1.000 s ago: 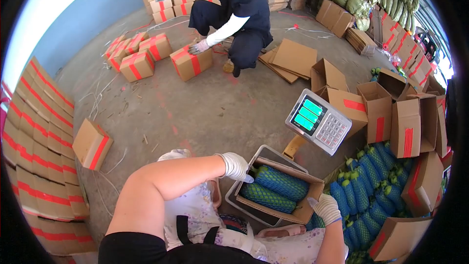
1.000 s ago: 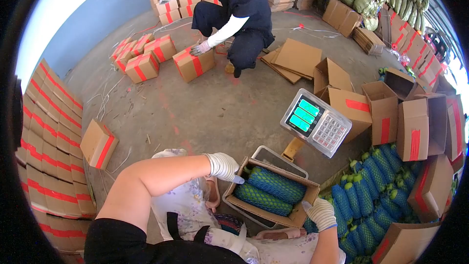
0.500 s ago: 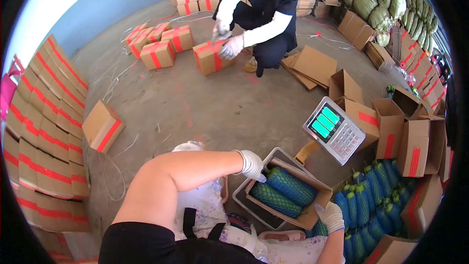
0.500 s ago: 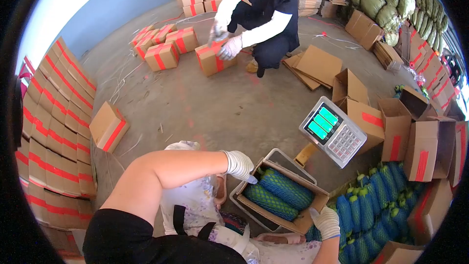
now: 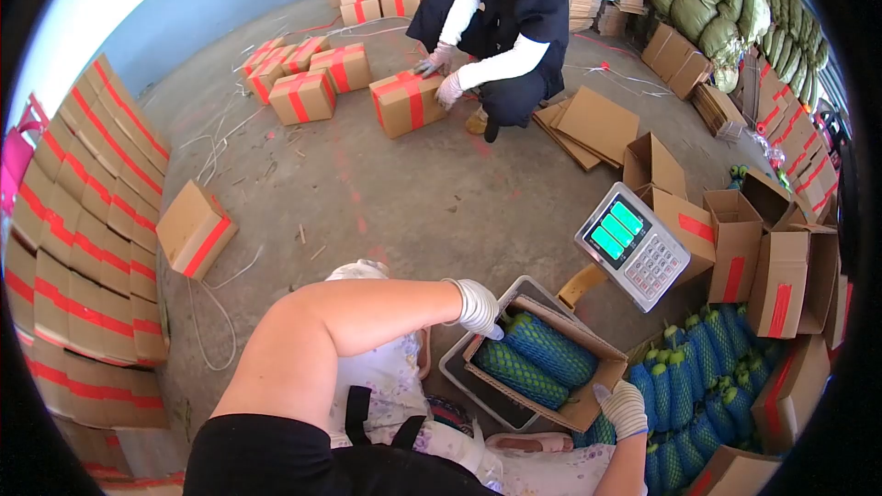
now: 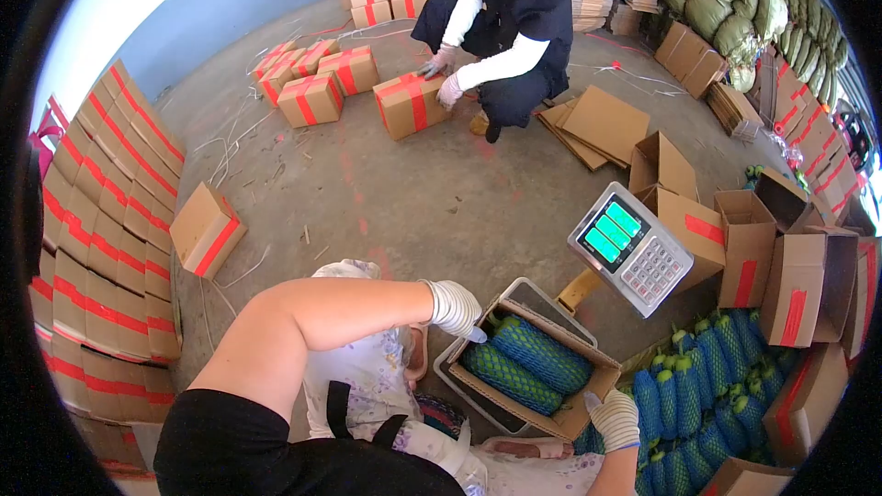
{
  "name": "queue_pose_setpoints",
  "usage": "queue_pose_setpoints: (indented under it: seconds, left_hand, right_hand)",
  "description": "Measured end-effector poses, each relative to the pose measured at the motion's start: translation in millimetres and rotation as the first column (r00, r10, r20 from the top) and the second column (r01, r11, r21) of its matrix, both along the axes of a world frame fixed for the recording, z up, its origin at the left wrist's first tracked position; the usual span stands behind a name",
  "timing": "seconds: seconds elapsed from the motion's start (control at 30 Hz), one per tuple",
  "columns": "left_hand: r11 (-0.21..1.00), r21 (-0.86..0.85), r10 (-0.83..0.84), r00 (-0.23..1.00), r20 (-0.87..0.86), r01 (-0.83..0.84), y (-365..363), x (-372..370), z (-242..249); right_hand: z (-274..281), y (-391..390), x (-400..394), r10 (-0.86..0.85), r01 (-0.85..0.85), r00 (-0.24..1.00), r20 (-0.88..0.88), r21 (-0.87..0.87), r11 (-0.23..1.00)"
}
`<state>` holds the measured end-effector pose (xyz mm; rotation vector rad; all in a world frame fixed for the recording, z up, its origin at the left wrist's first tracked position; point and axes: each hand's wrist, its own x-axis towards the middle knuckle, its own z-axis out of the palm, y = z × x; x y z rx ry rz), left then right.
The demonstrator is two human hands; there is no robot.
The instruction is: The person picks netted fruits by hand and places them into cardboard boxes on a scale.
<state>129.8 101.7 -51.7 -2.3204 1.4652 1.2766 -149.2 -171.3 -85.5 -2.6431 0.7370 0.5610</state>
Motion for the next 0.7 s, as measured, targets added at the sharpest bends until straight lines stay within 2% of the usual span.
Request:
queue_pose_setpoints:
  seconds: [0.4,0.47,0.5,0.53,0.57,0.6,0.63,0.67,0.7]
  left_hand:
    - [1.000,-0.025,0.010,1.000,-0.019,-0.011,4.0,5.0,-1.2]
    - [0.983,-0.176,0.051,0.997,-0.061,-0.061,11.0,25.3,2.4]
    - [0.964,-0.226,0.124,0.990,-0.073,-0.137,19.9,46.1,16.4]
    - [0.918,-0.354,0.185,0.983,-0.013,-0.177,37.3,71.2,34.9]
    - [0.813,-0.516,0.329,0.944,0.023,-0.270,61.4,96.7,52.1]
    - [0.717,-0.667,0.439,0.875,0.206,-0.203,89.9,127.1,57.4]
    - [0.675,-0.663,0.637,0.710,0.301,-0.324,118.2,146.0,86.8]
    - [0.641,-0.683,0.713,0.602,0.359,-0.352,155.2,179.5,94.4]
    - [0.565,-0.748,0.772,0.542,0.331,-0.348,205.3,225.1,87.3]
  right_hand:
    - [2.5,1.3,2.8,-0.016,0.016,0.999,-0.032,0.005,1.000]
    - [6.1,1.2,5.2,-0.040,0.041,0.999,-0.035,0.020,0.999]
    - [5.2,-0.5,5.2,-0.036,0.037,0.999,-0.033,0.017,0.999]
    - [2.0,-2.6,3.7,-0.045,0.046,0.999,-0.022,0.037,0.998]
    - [-2.8,-4.3,1.7,-0.056,0.056,0.998,-0.009,0.059,0.997]
    - [-9.9,-7.7,-2.1,-0.058,0.059,0.998,-0.008,0.059,0.997]
    - [-16.7,-11.7,-6.2,-0.059,0.056,0.997,0.042,0.073,0.996]
    - [-21.4,-13.6,-8.4,-0.057,0.049,0.994,0.091,0.086,0.995]
    - [-21.0,-12.3,-8.1,-0.050,0.043,0.995,0.092,0.086,0.995]
